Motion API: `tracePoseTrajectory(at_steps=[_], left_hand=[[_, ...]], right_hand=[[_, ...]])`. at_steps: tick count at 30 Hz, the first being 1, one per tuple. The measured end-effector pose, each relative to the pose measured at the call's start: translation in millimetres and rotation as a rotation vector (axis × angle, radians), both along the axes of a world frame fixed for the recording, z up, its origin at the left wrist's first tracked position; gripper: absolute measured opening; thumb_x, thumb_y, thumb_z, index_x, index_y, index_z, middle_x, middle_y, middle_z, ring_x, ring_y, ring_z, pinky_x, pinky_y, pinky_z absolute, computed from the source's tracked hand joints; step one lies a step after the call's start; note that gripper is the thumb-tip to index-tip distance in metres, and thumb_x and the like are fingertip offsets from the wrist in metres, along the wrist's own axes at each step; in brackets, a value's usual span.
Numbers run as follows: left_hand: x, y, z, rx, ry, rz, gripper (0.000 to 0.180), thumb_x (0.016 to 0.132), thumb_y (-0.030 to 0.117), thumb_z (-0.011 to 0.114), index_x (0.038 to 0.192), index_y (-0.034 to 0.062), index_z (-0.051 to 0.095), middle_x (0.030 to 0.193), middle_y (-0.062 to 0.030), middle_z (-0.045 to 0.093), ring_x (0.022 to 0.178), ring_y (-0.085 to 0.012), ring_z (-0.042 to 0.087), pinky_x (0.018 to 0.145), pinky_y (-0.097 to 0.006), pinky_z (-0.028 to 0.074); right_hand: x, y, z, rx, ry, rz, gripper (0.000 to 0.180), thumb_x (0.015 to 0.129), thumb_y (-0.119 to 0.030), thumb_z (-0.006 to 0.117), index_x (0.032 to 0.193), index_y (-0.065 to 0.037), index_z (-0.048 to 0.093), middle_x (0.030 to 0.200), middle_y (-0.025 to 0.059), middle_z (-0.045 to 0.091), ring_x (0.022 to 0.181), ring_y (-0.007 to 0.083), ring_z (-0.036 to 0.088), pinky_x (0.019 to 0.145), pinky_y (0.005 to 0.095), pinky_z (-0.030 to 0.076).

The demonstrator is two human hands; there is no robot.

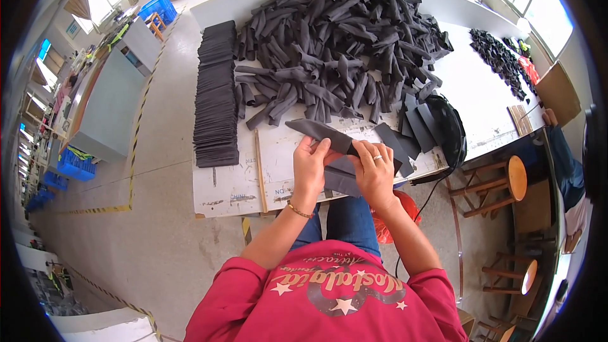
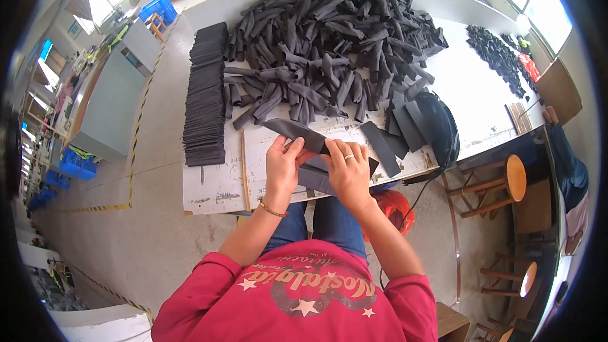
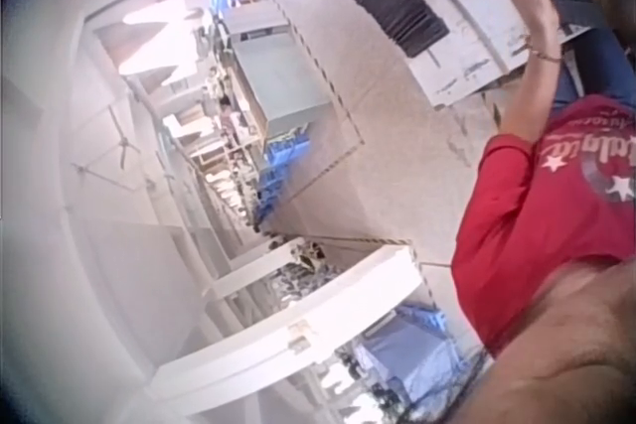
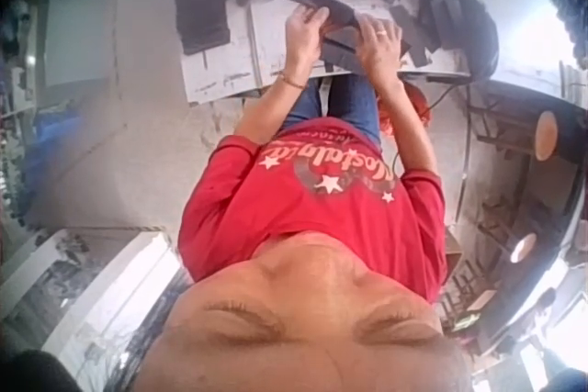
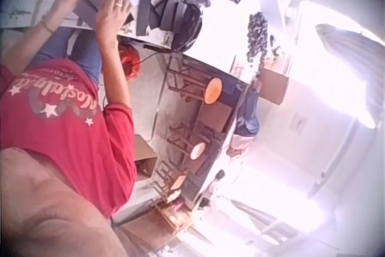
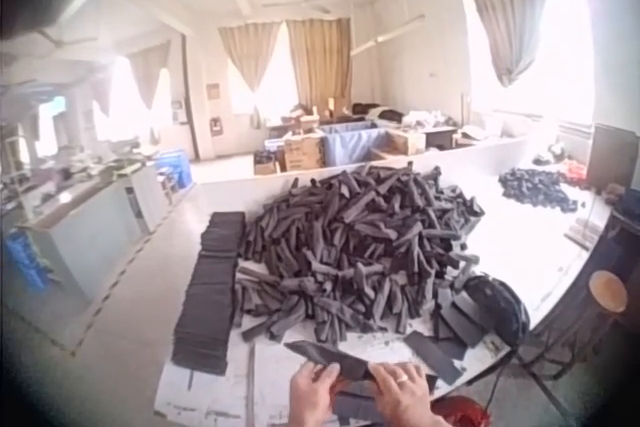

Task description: Sorting and stacking rectangular grey foam strips onto a neat pile on a workbench.

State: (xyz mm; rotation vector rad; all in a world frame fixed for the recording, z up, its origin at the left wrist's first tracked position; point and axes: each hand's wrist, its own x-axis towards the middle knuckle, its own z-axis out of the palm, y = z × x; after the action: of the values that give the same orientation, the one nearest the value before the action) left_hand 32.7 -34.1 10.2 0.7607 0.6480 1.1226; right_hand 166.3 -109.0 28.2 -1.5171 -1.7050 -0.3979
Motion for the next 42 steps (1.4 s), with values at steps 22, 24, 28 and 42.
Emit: tracePoseTrajectory(at_steps=[22, 24, 28, 42], left_hand=[[-6.7, 1.6, 6.2, 0.036, -0.280, -0.087, 0.026, 0.099, 0.017, 0.054, 0.113, -0.0038, 0.059, 0.111, -0.0212, 0.067, 0.106, -0.0266, 0.064, 0.097, -0.038, 0.049], [-6.7, 1.1, 6.7, 0.025, -0.295, -0.072, 0.026, 0.099, 0.017, 0.054, 0.113, -0.0040, 0.059, 0.111, -0.0214, 0.066, 0.106, -0.0266, 0.064, 0.097, -0.038, 0.049], [-9.5, 1.9, 4.9, -0.012, -0.302, -0.044, 0.026, 0.098, 0.019, 0.055, 0.112, -0.0033, 0.059, 0.110, -0.0210, 0.067, 0.107, -0.0260, 0.064, 0.098, -0.038, 0.048], [-13.2, -4.4, 0.7, -0.117, -0.366, -0.047, 0.029, 0.097, 0.022, 0.057, 0.113, -0.0019, 0.059, 0.112, -0.0203, 0.067, 0.107, -0.0252, 0.063, 0.098, -0.037, 0.046]], right_hand=[[-18.8, -4.5, 2.0, -0.189, 0.157, 0.268, 0.041, 0.074, -0.002, 0.073, 0.106, -0.002, 0.048, 0.106, 0.0179, 0.055, 0.093, 0.0387, 0.054, 0.081, 0.0465, 0.045], [-20.8, -0.7, 3.2, -0.171, 0.161, 0.289, 0.040, 0.074, -0.002, 0.072, 0.106, -0.001, 0.048, 0.106, 0.0181, 0.054, 0.092, 0.0387, 0.054, 0.081, 0.0460, 0.045], [-26.3, 7.3, -0.8, -0.154, 0.152, 0.317, 0.037, 0.075, 0.000, 0.071, 0.103, -0.002, 0.048, 0.103, 0.0175, 0.055, 0.091, 0.0380, 0.055, 0.081, 0.0453, 0.046], [-35.9, 2.1, 13.4, -0.205, 0.154, 0.232, 0.037, 0.073, -0.004, 0.074, 0.103, -0.002, 0.052, 0.104, 0.0175, 0.057, 0.094, 0.0385, 0.056, 0.081, 0.0449, 0.047]])
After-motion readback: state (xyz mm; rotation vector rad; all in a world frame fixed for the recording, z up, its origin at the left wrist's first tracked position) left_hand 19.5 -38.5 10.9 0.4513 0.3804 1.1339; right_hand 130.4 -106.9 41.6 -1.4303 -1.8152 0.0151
